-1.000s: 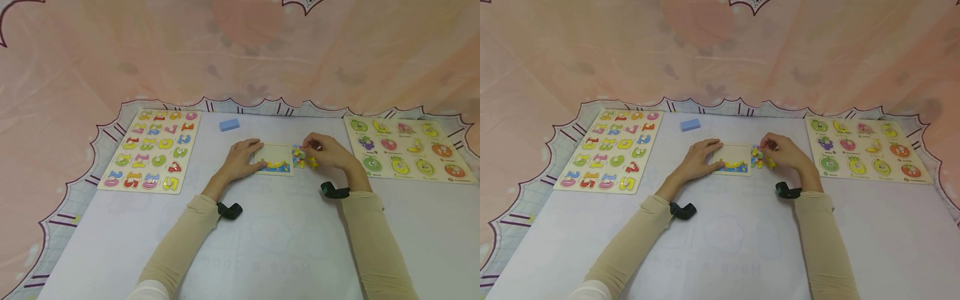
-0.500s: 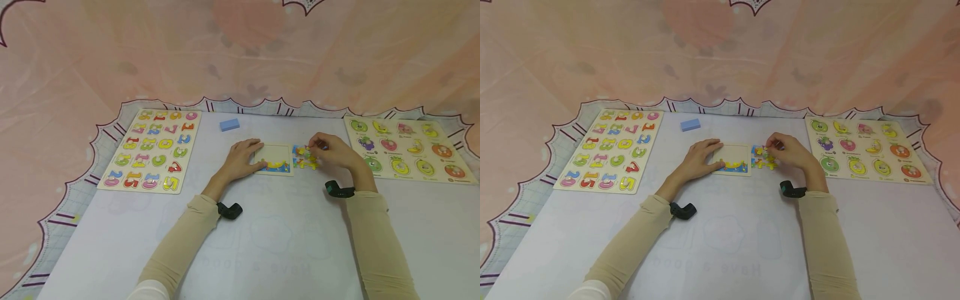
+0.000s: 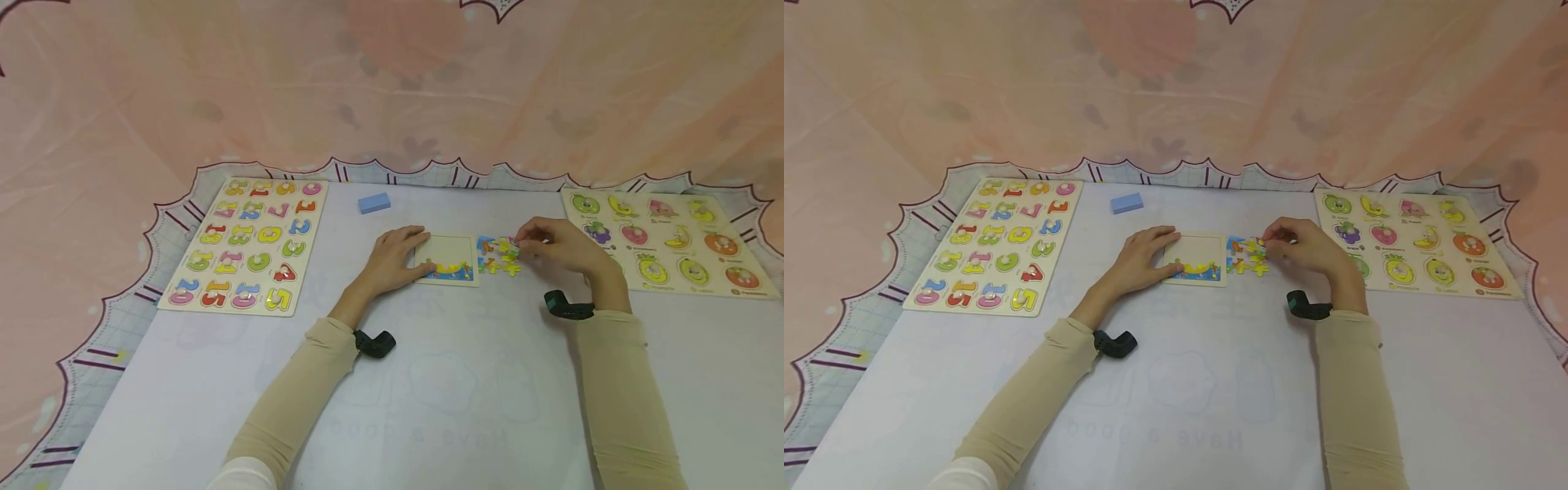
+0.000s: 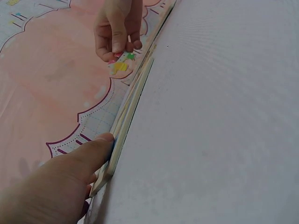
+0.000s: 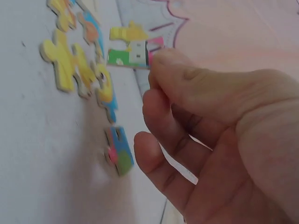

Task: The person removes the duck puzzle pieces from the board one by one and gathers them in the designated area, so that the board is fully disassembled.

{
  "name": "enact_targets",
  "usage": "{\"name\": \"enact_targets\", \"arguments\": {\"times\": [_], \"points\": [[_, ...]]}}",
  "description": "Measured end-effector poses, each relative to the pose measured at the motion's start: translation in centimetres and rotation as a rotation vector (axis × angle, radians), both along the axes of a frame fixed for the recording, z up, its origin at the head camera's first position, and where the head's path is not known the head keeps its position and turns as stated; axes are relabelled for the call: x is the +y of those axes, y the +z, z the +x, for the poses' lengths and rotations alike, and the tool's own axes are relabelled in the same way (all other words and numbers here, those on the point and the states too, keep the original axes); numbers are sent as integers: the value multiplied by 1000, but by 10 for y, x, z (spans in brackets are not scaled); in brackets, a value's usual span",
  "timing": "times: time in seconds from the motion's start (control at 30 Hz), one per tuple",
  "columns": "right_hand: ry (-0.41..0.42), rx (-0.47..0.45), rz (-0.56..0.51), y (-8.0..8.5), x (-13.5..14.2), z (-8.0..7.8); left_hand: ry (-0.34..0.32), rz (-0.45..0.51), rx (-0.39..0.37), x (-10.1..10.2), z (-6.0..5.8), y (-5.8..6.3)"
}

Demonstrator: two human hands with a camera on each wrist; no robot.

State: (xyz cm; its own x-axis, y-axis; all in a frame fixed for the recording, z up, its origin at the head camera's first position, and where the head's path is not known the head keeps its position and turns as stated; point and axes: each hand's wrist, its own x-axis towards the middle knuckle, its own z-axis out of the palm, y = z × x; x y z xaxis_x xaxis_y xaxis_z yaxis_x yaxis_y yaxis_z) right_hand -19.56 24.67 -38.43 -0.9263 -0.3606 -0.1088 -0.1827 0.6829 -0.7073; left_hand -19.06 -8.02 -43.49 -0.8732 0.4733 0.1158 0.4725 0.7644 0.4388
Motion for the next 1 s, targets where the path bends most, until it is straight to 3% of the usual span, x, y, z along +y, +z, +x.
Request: {"name": "enact_targets", "arguments": {"times": [0.27,0.6,0.8,1.0], "points": [[-17,-51,-66,2,13,5,0,-3,0,0,0,0],[-37,-96,-45,1,22,7,2,0,4,0,0,-1],[-37,-151,69,3,30,9,2,-2,-12,1,2,2],[-26,-146,144,4,34,8,4,9,-19,0,2,3]]}}
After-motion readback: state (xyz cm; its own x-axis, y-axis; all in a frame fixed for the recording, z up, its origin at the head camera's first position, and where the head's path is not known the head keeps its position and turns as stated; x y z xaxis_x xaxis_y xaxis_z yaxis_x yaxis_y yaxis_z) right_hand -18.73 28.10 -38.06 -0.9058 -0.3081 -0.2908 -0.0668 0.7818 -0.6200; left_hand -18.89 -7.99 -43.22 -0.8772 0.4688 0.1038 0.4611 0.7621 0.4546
